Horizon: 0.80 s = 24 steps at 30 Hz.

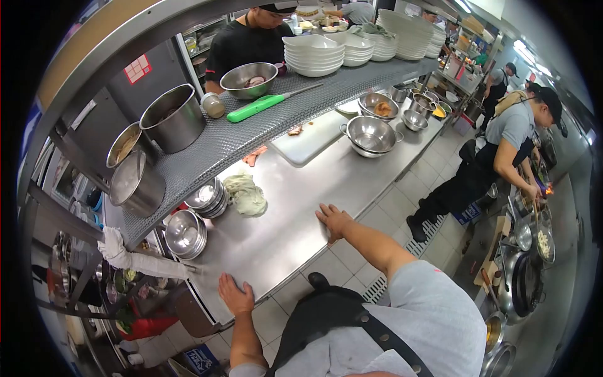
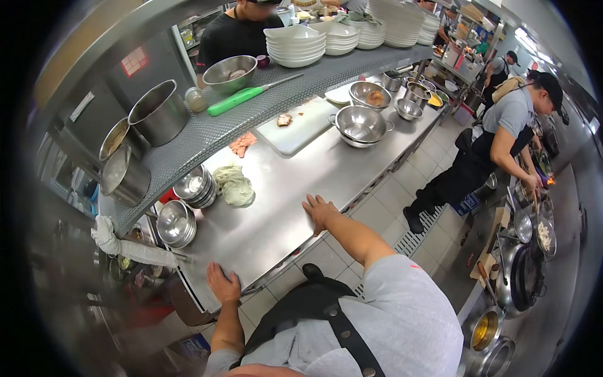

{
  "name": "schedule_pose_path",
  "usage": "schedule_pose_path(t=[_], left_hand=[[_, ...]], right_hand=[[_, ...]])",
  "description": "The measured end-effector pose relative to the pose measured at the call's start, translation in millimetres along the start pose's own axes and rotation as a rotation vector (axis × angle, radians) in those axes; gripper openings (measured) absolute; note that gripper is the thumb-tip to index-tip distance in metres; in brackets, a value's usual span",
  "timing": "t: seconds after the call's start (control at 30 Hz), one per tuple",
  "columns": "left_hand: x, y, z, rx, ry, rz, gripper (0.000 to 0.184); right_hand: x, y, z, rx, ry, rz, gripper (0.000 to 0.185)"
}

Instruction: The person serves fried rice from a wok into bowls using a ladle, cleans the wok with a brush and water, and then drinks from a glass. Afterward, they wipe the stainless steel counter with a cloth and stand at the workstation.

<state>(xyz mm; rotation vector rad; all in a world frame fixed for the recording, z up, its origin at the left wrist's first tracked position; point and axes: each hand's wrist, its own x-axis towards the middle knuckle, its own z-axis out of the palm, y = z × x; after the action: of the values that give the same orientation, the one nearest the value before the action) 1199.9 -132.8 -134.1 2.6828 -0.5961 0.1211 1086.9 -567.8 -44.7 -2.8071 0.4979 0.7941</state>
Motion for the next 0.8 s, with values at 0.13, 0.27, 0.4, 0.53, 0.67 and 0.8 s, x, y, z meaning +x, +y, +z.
schedule_pose_path(t=[0.13, 0.27, 0.4, 0.53, 0.67, 0.8], left_hand=[[0, 1, -2, -0.003, -0.024, -0.016, 0.072], [-3, -7, 6, -0.010, 0.005, 0.007, 0.072], [-2, -6, 5, -0.009, 0.026, 0.017, 0.072], [-2, -7, 3, -0.019, 0.013, 0.016, 0.072], [0, -5, 1, -0.023, 0.009, 0.000, 0.072], [2, -1, -2, -0.012, -0.002, -0.020, 0.073]], right_hand=[[6, -4, 5, -0.015, -0.013, 0.032, 0.134], [7, -2, 7, -0.030, -0.023, 0.024, 0.133], [14, 4, 10, -0.015, -0.015, 0.000, 0.132], [19, 6, 17, -0.026, 0.003, -0.013, 0.132], [15, 7, 14, -0.024, 0.021, -0.027, 0.132], [12, 5, 13, -0.007, 0.042, -0.029, 0.130]])
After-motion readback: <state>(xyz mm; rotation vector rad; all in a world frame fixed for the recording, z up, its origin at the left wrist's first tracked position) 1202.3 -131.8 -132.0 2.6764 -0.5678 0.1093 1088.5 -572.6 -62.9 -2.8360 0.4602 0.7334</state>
